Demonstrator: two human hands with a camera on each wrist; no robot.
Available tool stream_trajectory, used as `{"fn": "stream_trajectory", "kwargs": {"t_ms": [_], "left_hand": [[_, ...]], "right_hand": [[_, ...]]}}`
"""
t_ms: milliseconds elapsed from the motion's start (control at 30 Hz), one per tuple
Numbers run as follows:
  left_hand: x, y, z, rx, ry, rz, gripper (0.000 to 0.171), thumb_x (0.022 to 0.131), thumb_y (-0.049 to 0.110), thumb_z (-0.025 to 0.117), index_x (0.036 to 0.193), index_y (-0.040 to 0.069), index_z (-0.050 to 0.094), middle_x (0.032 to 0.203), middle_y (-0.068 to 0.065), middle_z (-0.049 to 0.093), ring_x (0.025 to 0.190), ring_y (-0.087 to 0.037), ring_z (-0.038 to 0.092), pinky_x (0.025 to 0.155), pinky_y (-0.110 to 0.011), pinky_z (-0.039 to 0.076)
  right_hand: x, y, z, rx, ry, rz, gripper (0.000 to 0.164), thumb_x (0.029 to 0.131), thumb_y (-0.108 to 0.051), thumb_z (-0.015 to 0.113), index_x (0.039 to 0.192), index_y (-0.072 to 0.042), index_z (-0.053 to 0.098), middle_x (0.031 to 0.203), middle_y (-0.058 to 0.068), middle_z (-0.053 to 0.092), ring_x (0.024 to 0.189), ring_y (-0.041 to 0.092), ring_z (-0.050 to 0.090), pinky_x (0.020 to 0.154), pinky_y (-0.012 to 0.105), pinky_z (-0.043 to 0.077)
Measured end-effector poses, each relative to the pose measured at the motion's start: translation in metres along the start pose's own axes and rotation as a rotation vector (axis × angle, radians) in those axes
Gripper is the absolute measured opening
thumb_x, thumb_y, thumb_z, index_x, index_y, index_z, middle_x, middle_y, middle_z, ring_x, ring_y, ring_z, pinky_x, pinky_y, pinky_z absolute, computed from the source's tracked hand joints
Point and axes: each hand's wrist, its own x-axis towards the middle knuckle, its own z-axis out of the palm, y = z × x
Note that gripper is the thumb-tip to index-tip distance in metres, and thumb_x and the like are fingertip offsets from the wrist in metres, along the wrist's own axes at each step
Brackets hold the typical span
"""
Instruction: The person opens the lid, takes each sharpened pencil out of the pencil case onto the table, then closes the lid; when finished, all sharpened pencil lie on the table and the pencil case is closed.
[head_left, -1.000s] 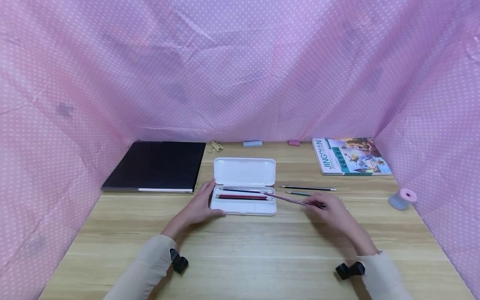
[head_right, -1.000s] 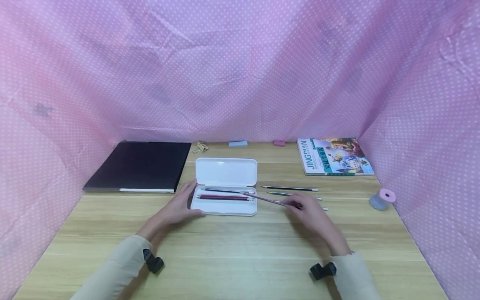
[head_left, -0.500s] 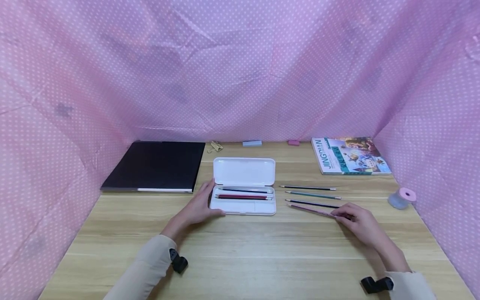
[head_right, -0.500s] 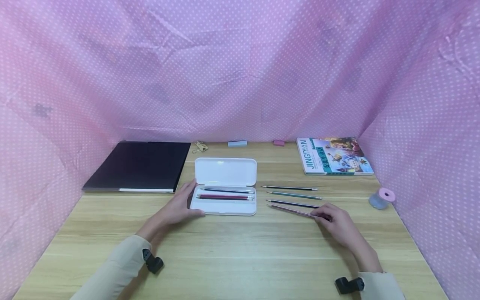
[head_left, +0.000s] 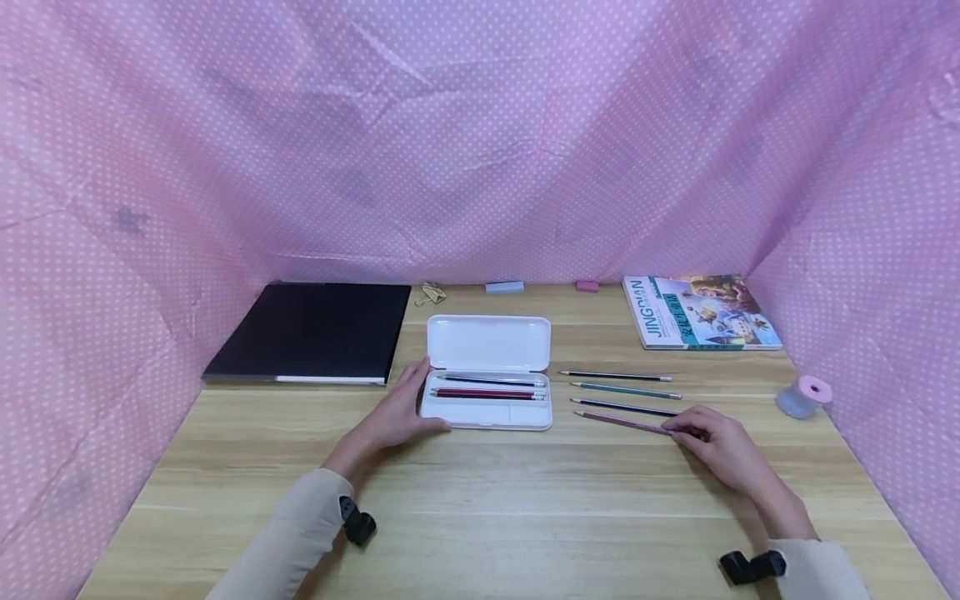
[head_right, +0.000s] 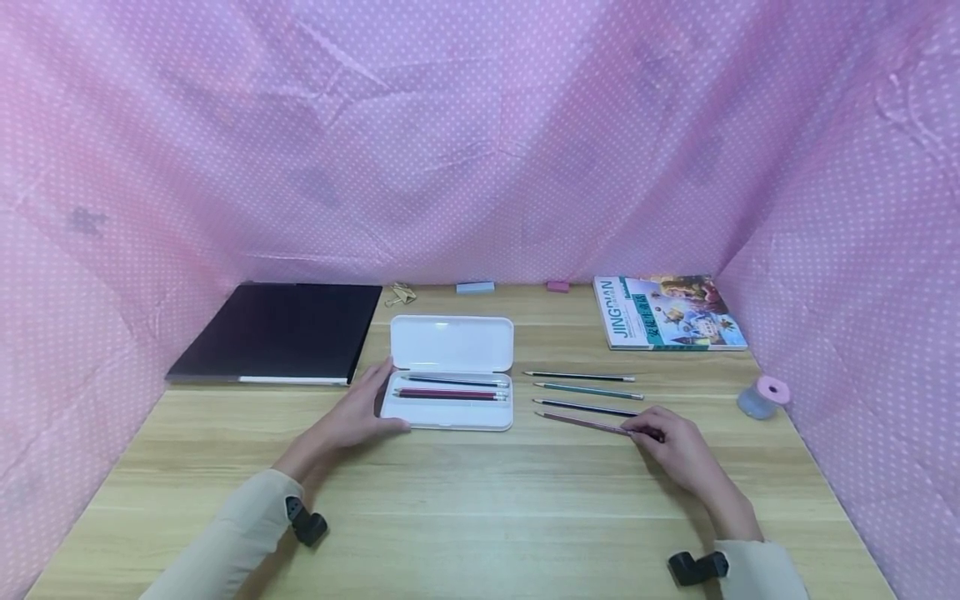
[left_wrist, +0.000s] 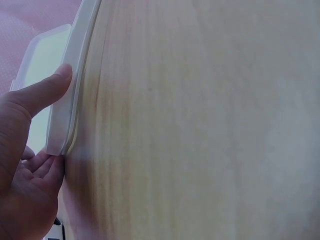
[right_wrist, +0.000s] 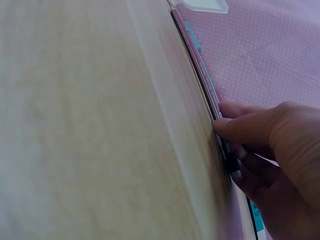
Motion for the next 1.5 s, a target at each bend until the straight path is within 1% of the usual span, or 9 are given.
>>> {"fn": "stream_trajectory", "kwargs": {"t_ms": [333, 500, 633, 833, 967, 1133, 1267, 1367, 1500], "left_hand": [[-0.001, -0.002, 0.001, 0.019, 0.02, 0.012, 0.118, 0.063, 0.059, 0.075, 0.149, 0.01, 0.01, 0.145, -0.007, 0.026, 0.129, -0.023, 0.031, 0.105, -0.044, 0.028], [-0.001, -0.001, 0.0, 0.022, 0.021, 0.005, 0.118, 0.063, 0.059, 0.075, 0.149, 0.011, 0.01, 0.145, -0.007, 0.026, 0.129, -0.023, 0.031, 0.105, -0.043, 0.028], [-0.001, -0.001, 0.0, 0.026, 0.016, -0.008, 0.118, 0.063, 0.058, 0.076, 0.149, 0.013, 0.009, 0.145, -0.006, 0.026, 0.129, -0.022, 0.031, 0.105, -0.043, 0.028], [-0.002, 0.001, -0.001, 0.016, 0.005, -0.02, 0.117, 0.064, 0.055, 0.076, 0.149, 0.014, 0.007, 0.145, -0.005, 0.025, 0.128, -0.022, 0.031, 0.105, -0.043, 0.028], [-0.001, 0.001, 0.0, 0.012, 0.001, -0.021, 0.117, 0.064, 0.056, 0.076, 0.149, 0.015, 0.007, 0.145, -0.005, 0.025, 0.128, -0.021, 0.032, 0.105, -0.042, 0.028], [0.0, 0.0, 0.0, 0.016, 0.003, -0.011, 0.117, 0.064, 0.057, 0.075, 0.149, 0.014, 0.008, 0.145, -0.004, 0.026, 0.128, -0.021, 0.032, 0.105, -0.042, 0.028], [0.0, 0.0, -0.001, 0.013, 0.01, 0.002, 0.117, 0.064, 0.057, 0.075, 0.149, 0.013, 0.009, 0.145, -0.006, 0.026, 0.129, -0.022, 0.032, 0.105, -0.042, 0.028], [-0.001, 0.001, -0.001, 0.013, 0.006, -0.005, 0.117, 0.064, 0.057, 0.075, 0.149, 0.013, 0.008, 0.145, -0.006, 0.026, 0.129, -0.022, 0.031, 0.105, -0.043, 0.028], [-0.001, 0.0, 0.0, 0.017, 0.003, -0.016, 0.117, 0.064, 0.057, 0.075, 0.149, 0.014, 0.008, 0.145, -0.005, 0.025, 0.128, -0.022, 0.032, 0.105, -0.043, 0.028]], "right_hand": [[-0.002, -0.001, 0.002, 0.014, 0.009, 0.013, 0.024, 0.081, -0.004, 0.068, 0.095, -0.024, 0.07, 0.093, -0.01, 0.062, 0.08, 0.002, 0.052, 0.067, 0.02, 0.042], [0.004, -0.009, -0.001, 0.054, 0.026, -0.001, 0.02, 0.082, -0.007, 0.068, 0.096, -0.021, 0.069, 0.096, -0.008, 0.063, 0.086, 0.003, 0.056, 0.07, 0.016, 0.046], [0.016, -0.027, 0.0, 0.105, 0.013, -0.019, 0.019, 0.083, -0.01, 0.067, 0.1, -0.019, 0.069, 0.096, -0.007, 0.062, 0.088, 0.006, 0.057, 0.071, 0.018, 0.05], [0.045, -0.061, 0.011, 0.11, -0.012, -0.08, 0.019, 0.086, -0.014, 0.064, 0.105, -0.016, 0.068, 0.098, -0.005, 0.062, 0.086, 0.01, 0.057, 0.072, 0.027, 0.049], [0.064, -0.085, 0.026, 0.159, -0.074, -0.11, 0.021, 0.088, -0.015, 0.062, 0.109, -0.015, 0.066, 0.103, -0.003, 0.062, 0.089, 0.011, 0.059, 0.073, 0.03, 0.05], [0.083, -0.113, 0.047, 0.21, -0.15, -0.171, 0.027, 0.087, -0.011, 0.063, 0.114, -0.013, 0.063, 0.11, -0.001, 0.06, 0.097, 0.013, 0.057, 0.081, 0.034, 0.05], [0.095, -0.131, 0.062, 0.237, -0.197, -0.196, 0.028, 0.089, -0.013, 0.061, 0.117, -0.018, 0.062, 0.114, -0.004, 0.058, 0.103, 0.012, 0.055, 0.085, 0.034, 0.048], [0.103, -0.141, 0.072, 0.234, -0.227, -0.207, 0.027, 0.09, -0.015, 0.06, 0.116, -0.02, 0.061, 0.115, -0.007, 0.057, 0.106, 0.01, 0.052, 0.088, 0.035, 0.046], [0.112, -0.15, 0.083, 0.179, -0.262, -0.22, 0.027, 0.091, -0.018, 0.057, 0.119, -0.018, 0.06, 0.117, -0.005, 0.057, 0.109, 0.009, 0.051, 0.092, 0.033, 0.043]]}}
